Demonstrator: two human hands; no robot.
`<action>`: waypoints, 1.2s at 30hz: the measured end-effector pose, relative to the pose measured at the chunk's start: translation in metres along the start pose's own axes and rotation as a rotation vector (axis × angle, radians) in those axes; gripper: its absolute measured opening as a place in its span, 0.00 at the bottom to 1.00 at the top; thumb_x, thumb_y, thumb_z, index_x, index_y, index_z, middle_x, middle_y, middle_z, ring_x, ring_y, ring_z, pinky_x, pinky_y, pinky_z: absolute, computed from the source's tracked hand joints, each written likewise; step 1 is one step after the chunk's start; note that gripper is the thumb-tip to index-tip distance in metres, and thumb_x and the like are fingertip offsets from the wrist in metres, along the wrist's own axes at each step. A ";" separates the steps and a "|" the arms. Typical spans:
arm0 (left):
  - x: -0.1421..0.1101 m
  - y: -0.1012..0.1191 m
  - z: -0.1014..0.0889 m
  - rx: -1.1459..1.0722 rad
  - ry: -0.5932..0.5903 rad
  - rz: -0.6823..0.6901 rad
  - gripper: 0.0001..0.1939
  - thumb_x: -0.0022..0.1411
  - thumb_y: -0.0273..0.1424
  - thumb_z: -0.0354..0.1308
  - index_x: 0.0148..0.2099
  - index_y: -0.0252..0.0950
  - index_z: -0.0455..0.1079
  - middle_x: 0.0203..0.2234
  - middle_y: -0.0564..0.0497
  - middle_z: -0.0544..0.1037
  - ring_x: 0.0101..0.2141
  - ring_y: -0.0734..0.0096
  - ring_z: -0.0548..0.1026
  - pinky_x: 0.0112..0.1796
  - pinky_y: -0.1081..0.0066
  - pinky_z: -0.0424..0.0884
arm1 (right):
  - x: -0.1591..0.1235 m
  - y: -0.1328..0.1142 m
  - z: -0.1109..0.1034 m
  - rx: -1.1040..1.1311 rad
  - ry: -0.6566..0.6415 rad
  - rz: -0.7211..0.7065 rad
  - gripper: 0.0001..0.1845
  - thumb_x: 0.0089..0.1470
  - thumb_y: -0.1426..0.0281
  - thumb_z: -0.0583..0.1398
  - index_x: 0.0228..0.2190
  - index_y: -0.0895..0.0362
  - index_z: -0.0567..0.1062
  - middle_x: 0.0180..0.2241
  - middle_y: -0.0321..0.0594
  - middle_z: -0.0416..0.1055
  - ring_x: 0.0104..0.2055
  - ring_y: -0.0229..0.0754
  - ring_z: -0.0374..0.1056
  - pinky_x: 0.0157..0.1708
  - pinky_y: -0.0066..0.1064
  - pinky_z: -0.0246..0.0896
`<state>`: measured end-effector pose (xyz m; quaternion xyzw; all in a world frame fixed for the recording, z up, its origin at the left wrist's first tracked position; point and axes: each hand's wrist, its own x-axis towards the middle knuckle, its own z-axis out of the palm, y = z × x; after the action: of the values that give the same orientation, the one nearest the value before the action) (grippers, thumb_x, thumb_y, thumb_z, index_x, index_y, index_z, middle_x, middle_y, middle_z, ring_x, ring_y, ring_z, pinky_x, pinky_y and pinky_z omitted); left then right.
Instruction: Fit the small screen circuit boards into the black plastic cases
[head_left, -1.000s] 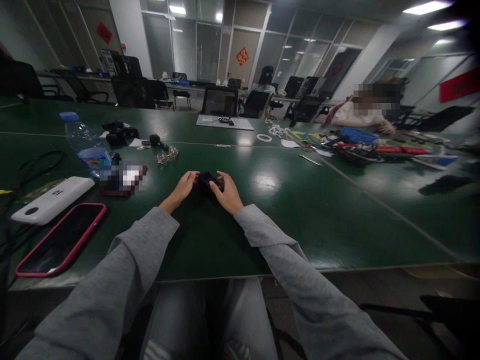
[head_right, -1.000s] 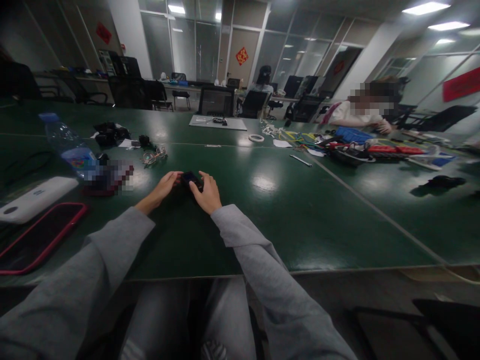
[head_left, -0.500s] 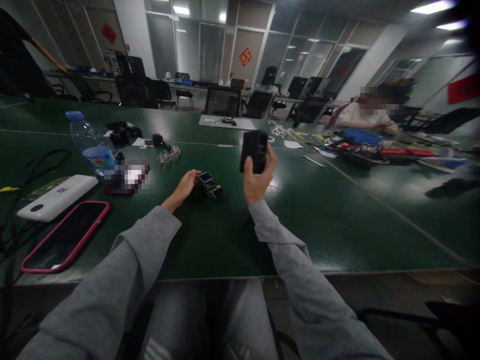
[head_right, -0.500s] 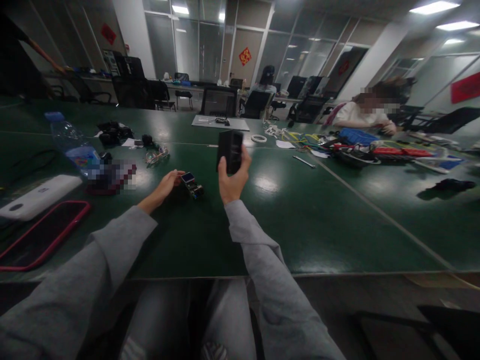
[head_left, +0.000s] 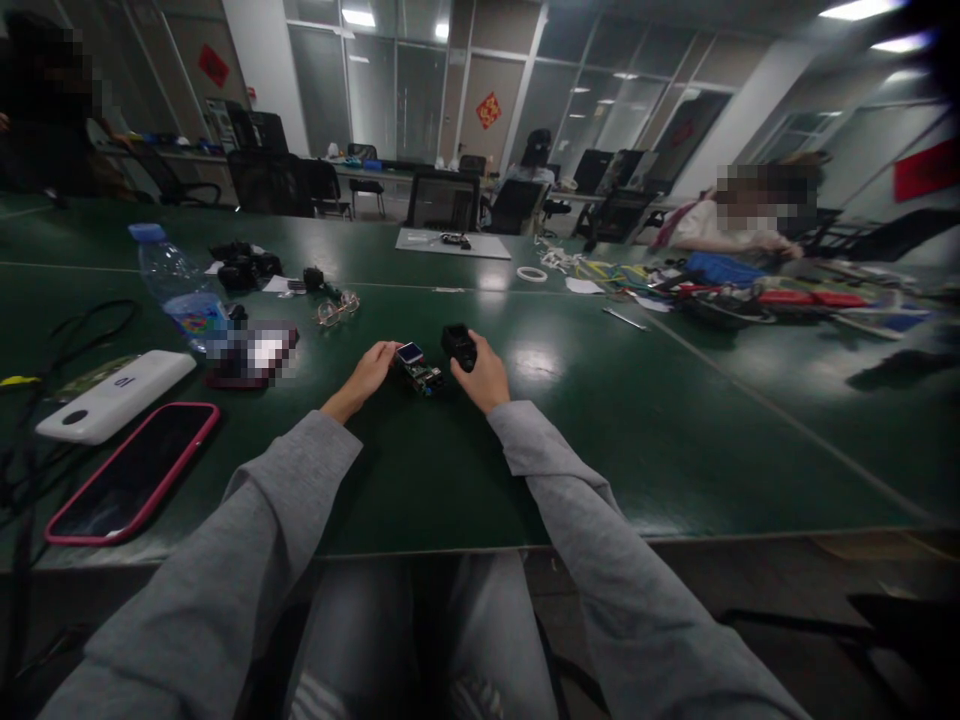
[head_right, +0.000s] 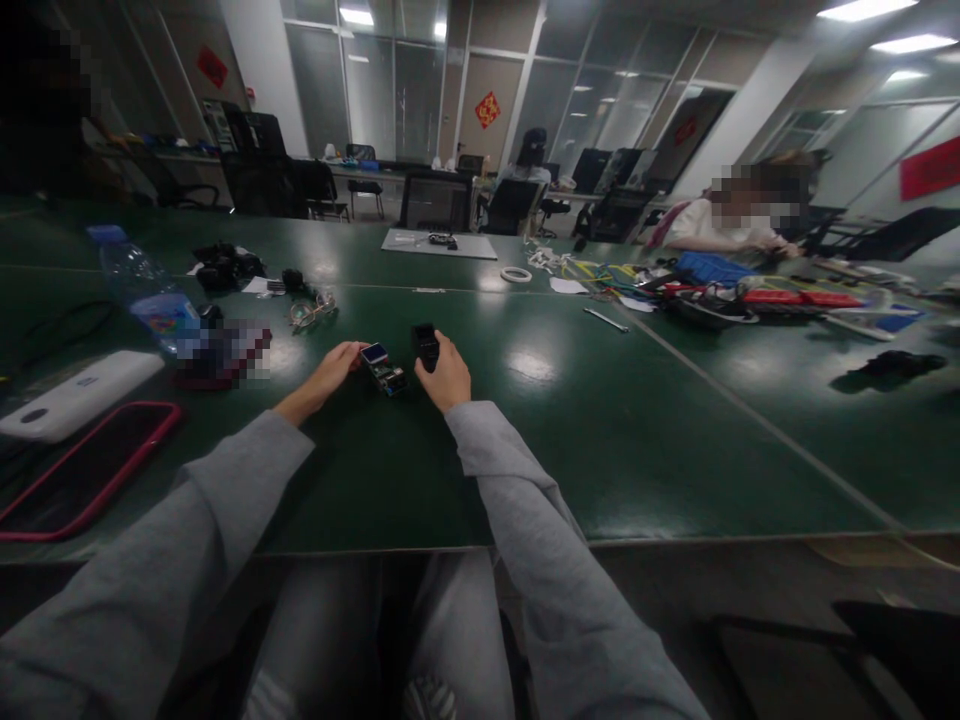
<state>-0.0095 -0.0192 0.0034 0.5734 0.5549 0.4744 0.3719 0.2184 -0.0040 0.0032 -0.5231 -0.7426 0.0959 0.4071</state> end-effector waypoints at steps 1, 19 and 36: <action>0.000 0.000 0.000 -0.001 -0.004 0.000 0.18 0.68 0.40 0.46 0.49 0.35 0.71 0.44 0.44 0.76 0.43 0.64 0.72 0.47 0.64 0.67 | 0.000 0.003 0.001 -0.025 -0.043 0.008 0.34 0.53 0.64 0.60 0.59 0.60 0.62 0.54 0.54 0.67 0.55 0.54 0.66 0.56 0.49 0.62; -0.001 0.001 -0.010 0.001 -0.234 0.072 0.32 0.56 0.38 0.63 0.62 0.38 0.64 0.56 0.40 0.70 0.55 0.58 0.70 0.57 0.56 0.62 | 0.000 0.004 0.002 -0.177 -0.036 -0.081 0.31 0.55 0.58 0.59 0.56 0.60 0.67 0.48 0.53 0.61 0.53 0.57 0.58 0.53 0.53 0.60; -0.001 0.009 -0.025 -0.127 -0.019 -0.100 0.20 0.49 0.34 0.68 0.45 0.35 0.75 0.42 0.38 0.78 0.53 0.49 0.72 0.52 0.52 0.68 | 0.007 -0.002 -0.001 0.488 -0.128 0.169 0.30 0.53 0.52 0.58 0.51 0.58 0.68 0.48 0.51 0.69 0.52 0.51 0.66 0.55 0.50 0.62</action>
<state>-0.0305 -0.0236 0.0190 0.5247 0.5480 0.4839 0.4361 0.2167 0.0012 0.0088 -0.4626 -0.6753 0.3388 0.4639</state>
